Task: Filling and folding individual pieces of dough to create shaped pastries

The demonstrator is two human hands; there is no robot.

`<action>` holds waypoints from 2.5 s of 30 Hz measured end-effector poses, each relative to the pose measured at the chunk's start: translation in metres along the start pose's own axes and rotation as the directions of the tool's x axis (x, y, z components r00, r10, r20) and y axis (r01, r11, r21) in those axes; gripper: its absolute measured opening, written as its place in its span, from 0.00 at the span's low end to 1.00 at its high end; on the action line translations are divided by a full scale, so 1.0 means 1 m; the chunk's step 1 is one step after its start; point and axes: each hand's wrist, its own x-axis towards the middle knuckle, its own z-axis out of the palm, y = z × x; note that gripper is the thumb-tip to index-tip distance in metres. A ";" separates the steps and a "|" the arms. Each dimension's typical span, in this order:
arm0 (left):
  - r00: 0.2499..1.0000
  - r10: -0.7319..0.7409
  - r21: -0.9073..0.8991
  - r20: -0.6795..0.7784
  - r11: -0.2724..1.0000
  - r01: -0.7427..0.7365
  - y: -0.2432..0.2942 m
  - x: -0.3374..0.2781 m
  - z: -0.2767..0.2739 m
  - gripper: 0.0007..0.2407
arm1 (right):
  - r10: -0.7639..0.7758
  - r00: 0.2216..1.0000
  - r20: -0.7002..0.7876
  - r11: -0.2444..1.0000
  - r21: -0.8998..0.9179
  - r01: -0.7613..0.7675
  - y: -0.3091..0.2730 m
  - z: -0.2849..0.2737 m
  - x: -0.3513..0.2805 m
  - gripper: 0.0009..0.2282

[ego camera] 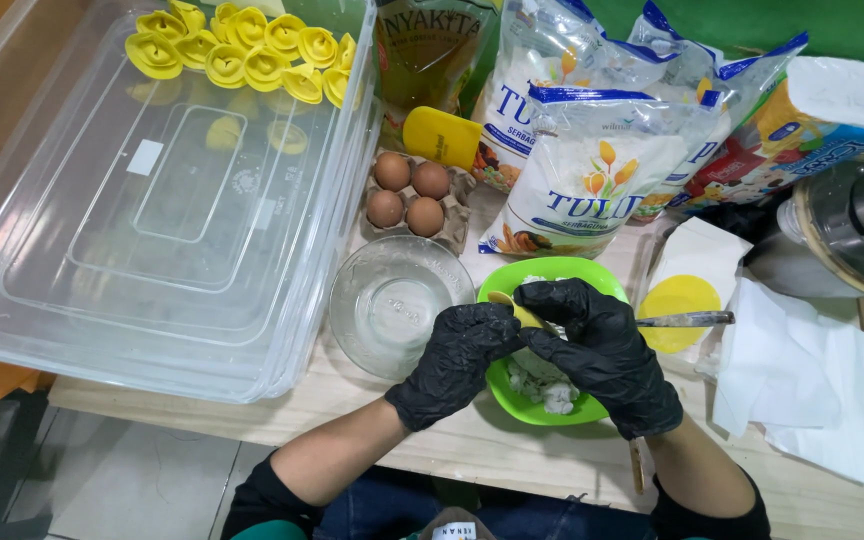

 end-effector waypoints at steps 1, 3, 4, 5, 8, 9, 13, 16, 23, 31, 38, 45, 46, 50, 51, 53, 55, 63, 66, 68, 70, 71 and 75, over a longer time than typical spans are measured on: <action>1.000 0.014 0.001 -0.001 1.000 -0.014 -0.002 -0.001 -0.001 0.02 | -0.002 1.000 0.022 1.000 -0.010 0.002 0.001 0.000 0.000 0.18; 1.000 0.028 0.003 0.000 1.000 -0.028 -0.006 -0.001 -0.002 0.02 | -0.005 0.999 0.043 1.000 -0.021 0.006 0.002 -0.001 0.000 0.20; 0.999 0.049 0.005 0.000 0.999 -0.049 -0.010 -0.001 -0.004 0.02 | 0.002 0.999 0.046 0.999 -0.037 0.000 0.003 -0.001 0.000 0.21; 0.998 0.070 0.007 0.000 0.998 -0.070 -0.013 -0.002 -0.005 0.02 | 0.010 0.999 0.048 0.999 -0.052 -0.007 0.003 -0.001 0.000 0.23; 0.994 0.110 0.009 0.001 0.994 -0.110 -0.019 -0.003 -0.006 0.02 | 0.065 0.997 0.040 0.998 -0.022 -0.064 -0.013 0.005 0.002 0.20; 0.994 0.109 0.008 0.003 0.994 -0.109 -0.014 -0.004 -0.004 0.02 | 0.066 0.997 0.038 0.998 -0.024 -0.065 -0.016 0.005 0.001 0.20; 0.972 0.237 0.047 0.002 0.971 -0.236 0.006 -0.010 0.007 0.02 | 0.176 0.984 -0.039 0.980 0.098 -0.172 -0.025 0.011 0.000 0.18; 0.990 0.143 -0.075 -0.017 0.987 -0.144 -0.007 0.001 -0.002 0.05 | 0.125 0.981 -0.150 0.991 0.061 -0.117 -0.026 0.003 0.002 0.17; 0.991 -0.127 -0.515 0.033 0.848 0.126 -0.012 0.000 -0.006 0.03 | -0.278 0.858 -0.431 0.939 -0.309 0.149 -0.061 -0.053 -0.023 0.18; 0.979 -0.203 -0.484 -0.004 0.857 0.176 -0.004 0.000 0.002 0.14 | -0.529 0.790 -0.310 0.265 -0.945 -0.194 -0.039 -0.145 -0.033 0.11; 0.974 -0.222 -0.211 0.048 0.951 0.227 0.009 -0.010 0.021 0.23 | 0.431 0.898 0.088 0.637 -0.735 -0.233 0.012 -0.205 0.001 0.18; 0.988 -0.148 -0.097 0.044 0.984 0.152 -0.001 -0.007 0.018 0.24 | 0.389 0.921 0.038 0.540 -0.819 -0.194 0.029 -0.205 0.010 0.14; 0.988 -0.135 -0.113 0.072 0.983 0.143 0.000 -0.008 0.019 0.23 | 0.126 0.990 -0.067 0.693 -0.708 -0.136 0.017 -0.197 0.006 0.12; 0.987 -0.129 -0.114 0.094 0.984 0.140 0.000 -0.008 0.019 0.24 | -0.456 0.809 -0.369 0.840 -0.478 0.256 -0.014 -0.142 0.000 0.07; 0.989 -0.123 -0.113 0.085 0.985 0.132 0.001 -0.007 0.019 0.24 | -0.456 0.812 -0.365 0.843 -0.470 0.262 -0.026 -0.119 -0.006 0.07; 0.986 -0.147 -0.077 0.075 0.985 0.153 0.001 -0.007 0.020 0.25 | -0.138 0.960 -0.245 0.989 0.010 0.145 -0.050 -0.076 -0.021 0.12; 0.990 -0.137 -0.115 0.029 0.984 0.139 0.007 -0.007 0.029 0.22 | -0.227 0.966 -0.127 0.944 -0.272 0.186 -0.038 -0.050 -0.005 0.14; 0.994 -0.064 0.055 0.083 0.997 0.060 -0.004 -0.002 0.011 0.18 | -0.106 0.992 0.063 0.883 -0.454 0.123 -0.028 -0.016 0.010 0.12; 0.957 0.218 0.033 0.190 0.973 -0.228 0.006 -0.012 0.016 0.17 | -0.049 0.997 0.064 0.984 -0.167 0.059 -0.027 -0.030 0.006 0.08; 0.917 0.233 -0.307 0.323 0.943 -0.131 0.000 -0.008 0.009 0.36 | -0.089 0.979 0.182 0.981 -0.154 0.118 -0.021 -0.032 0.003 0.06; 0.937 0.136 -0.398 0.320 0.917 0.003 0.012 -0.017 0.023 0.36 | -0.107 0.970 0.218 0.974 -0.172 0.146 0.006 -0.041 0.000 0.07; 0.944 0.037 -0.482 0.328 0.866 0.133 0.017 -0.022 0.030 0.36 | -0.124 0.960 0.252 0.966 -0.190 0.175 0.019 -0.046 -0.002 0.08; 0.927 -0.375 -0.443 0.025 0.827 0.346 0.033 -0.010 0.049 0.17 | -0.214 0.944 0.252 0.855 -0.419 0.306 0.011 -0.049 0.001 0.10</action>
